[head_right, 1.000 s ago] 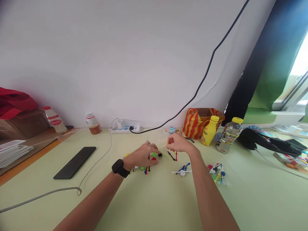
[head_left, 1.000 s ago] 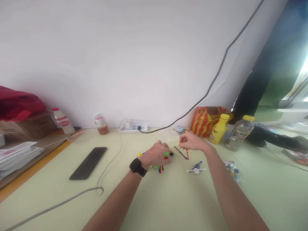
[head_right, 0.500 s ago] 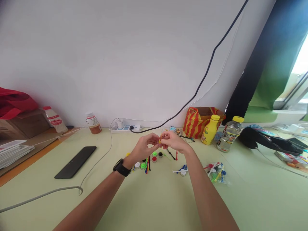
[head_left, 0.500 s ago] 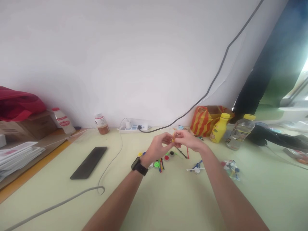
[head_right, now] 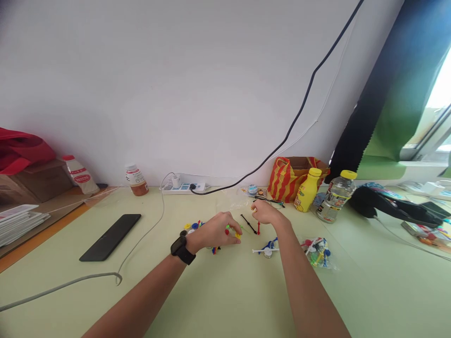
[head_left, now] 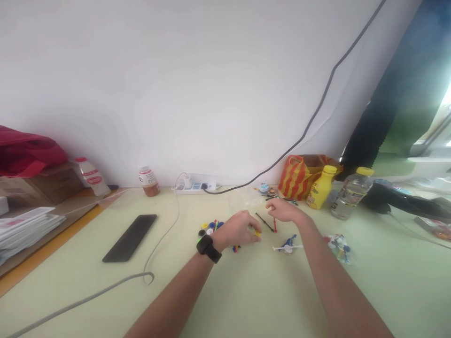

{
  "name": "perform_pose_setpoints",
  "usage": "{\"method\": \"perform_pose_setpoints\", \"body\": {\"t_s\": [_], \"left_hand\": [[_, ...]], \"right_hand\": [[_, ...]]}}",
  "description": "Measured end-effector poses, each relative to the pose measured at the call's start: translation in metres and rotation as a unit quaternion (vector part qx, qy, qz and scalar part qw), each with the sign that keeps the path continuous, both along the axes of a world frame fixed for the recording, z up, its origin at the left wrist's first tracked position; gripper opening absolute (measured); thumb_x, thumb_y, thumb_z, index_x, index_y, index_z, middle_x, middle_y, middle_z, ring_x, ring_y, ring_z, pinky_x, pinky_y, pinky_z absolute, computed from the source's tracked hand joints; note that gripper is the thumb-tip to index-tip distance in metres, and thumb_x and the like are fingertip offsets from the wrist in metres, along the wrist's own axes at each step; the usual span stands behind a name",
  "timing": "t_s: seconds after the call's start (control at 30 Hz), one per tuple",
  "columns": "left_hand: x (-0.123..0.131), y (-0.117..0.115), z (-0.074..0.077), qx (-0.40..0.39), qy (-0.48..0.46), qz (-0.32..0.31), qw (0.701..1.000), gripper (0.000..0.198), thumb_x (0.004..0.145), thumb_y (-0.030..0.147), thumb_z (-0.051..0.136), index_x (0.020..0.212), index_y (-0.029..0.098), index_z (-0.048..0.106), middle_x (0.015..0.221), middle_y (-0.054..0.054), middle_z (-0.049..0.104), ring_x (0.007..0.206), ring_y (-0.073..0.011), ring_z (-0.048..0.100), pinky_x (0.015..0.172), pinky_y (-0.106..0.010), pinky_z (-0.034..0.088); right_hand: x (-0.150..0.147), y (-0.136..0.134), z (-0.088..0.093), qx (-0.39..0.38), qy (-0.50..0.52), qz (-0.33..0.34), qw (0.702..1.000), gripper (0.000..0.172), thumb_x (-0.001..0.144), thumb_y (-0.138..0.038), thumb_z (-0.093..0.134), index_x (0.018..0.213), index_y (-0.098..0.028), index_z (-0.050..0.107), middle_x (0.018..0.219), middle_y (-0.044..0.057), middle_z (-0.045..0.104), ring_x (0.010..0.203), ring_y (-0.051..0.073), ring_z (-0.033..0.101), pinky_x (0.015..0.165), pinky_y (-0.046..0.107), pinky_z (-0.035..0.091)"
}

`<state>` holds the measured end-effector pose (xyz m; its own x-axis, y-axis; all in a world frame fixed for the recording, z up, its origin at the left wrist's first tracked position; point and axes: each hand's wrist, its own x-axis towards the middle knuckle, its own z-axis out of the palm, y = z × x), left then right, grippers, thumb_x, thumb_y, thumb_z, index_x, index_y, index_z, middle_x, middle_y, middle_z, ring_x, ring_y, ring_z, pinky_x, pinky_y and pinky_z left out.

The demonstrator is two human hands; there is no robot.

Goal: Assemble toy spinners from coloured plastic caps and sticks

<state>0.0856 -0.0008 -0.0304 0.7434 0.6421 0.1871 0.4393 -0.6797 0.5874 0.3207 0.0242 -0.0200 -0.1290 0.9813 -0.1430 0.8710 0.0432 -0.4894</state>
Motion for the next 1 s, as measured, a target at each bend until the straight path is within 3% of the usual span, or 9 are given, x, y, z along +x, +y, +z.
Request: {"method": "perform_pose_setpoints", "body": {"t_s": [0.23, 0.33, 0.43, 0.63, 0.8, 1.0], "left_hand": [[0.000, 0.006, -0.015, 0.028, 0.026, -0.021, 0.999, 0.015, 0.072, 0.024, 0.080, 0.087, 0.025, 0.082, 0.097, -0.005, 0.073, 0.100, -0.0265, 0.061, 0.078, -0.033, 0.050], [-0.003, 0.009, -0.017, 0.063, 0.021, -0.019, 0.998, 0.013, 0.072, 0.022, 0.080, 0.085, 0.024, 0.081, 0.107, -0.005, 0.074, 0.105, -0.0282, 0.057, 0.083, -0.035, 0.049], [-0.005, 0.011, -0.016, 0.074, 0.013, 0.000, 0.997, 0.023, 0.073, 0.023, 0.079, 0.096, 0.025, 0.080, 0.111, -0.005, 0.073, 0.105, -0.0278, 0.057, 0.084, -0.036, 0.048], [-0.011, 0.010, -0.004, 0.077, 0.002, 0.034, 0.996, 0.028, 0.081, 0.037, 0.079, 0.106, 0.025, 0.075, 0.109, -0.005, 0.072, 0.104, -0.0274, 0.057, 0.084, -0.037, 0.049], [-0.015, 0.006, 0.011, 0.087, -0.069, 0.082, 0.990, 0.023, 0.092, 0.037, 0.069, 0.110, 0.024, 0.073, 0.111, -0.006, 0.072, 0.106, -0.0255, 0.059, 0.092, -0.039, 0.049], [-0.021, -0.004, 0.026, 0.091, -0.128, 0.134, 0.978, 0.014, 0.096, 0.034, 0.063, 0.102, 0.025, 0.072, 0.109, -0.004, 0.074, 0.107, -0.0246, 0.062, 0.093, -0.039, 0.048]], "right_hand": [[-0.002, 0.001, -0.004, -0.019, -0.013, -0.017, 1.000, 0.035, 0.080, -0.031, 0.072, 0.113, -0.019, 0.069, 0.099, 0.006, 0.072, 0.086, 0.020, 0.065, 0.069, 0.026, 0.045], [0.005, -0.002, 0.004, -0.029, -0.018, -0.014, 0.999, 0.021, 0.080, -0.029, 0.071, 0.099, -0.020, 0.072, 0.101, 0.007, 0.074, 0.085, 0.020, 0.066, 0.065, 0.026, 0.044], [0.015, -0.012, 0.016, -0.057, -0.022, 0.011, 0.998, 0.010, 0.071, -0.026, 0.077, 0.080, -0.022, 0.074, 0.092, 0.003, 0.075, 0.080, 0.019, 0.066, 0.060, 0.025, 0.042], [0.012, -0.034, 0.029, -0.188, -0.069, 0.128, 0.971, 0.032, 0.039, -0.025, 0.092, 0.068, -0.026, 0.079, 0.072, -0.003, 0.070, 0.065, 0.016, 0.062, 0.053, 0.024, 0.036], [0.001, -0.043, 0.018, -0.191, -0.099, 0.097, 0.972, 0.018, 0.045, -0.019, 0.085, 0.059, -0.023, 0.075, 0.068, -0.001, 0.069, 0.063, 0.017, 0.061, 0.054, 0.025, 0.035], [0.015, -0.063, 0.004, -0.134, -0.072, 0.056, 0.987, 0.014, 0.055, -0.013, 0.079, 0.064, -0.021, 0.073, 0.083, 0.002, 0.072, 0.072, 0.019, 0.062, 0.057, 0.026, 0.036]]}}
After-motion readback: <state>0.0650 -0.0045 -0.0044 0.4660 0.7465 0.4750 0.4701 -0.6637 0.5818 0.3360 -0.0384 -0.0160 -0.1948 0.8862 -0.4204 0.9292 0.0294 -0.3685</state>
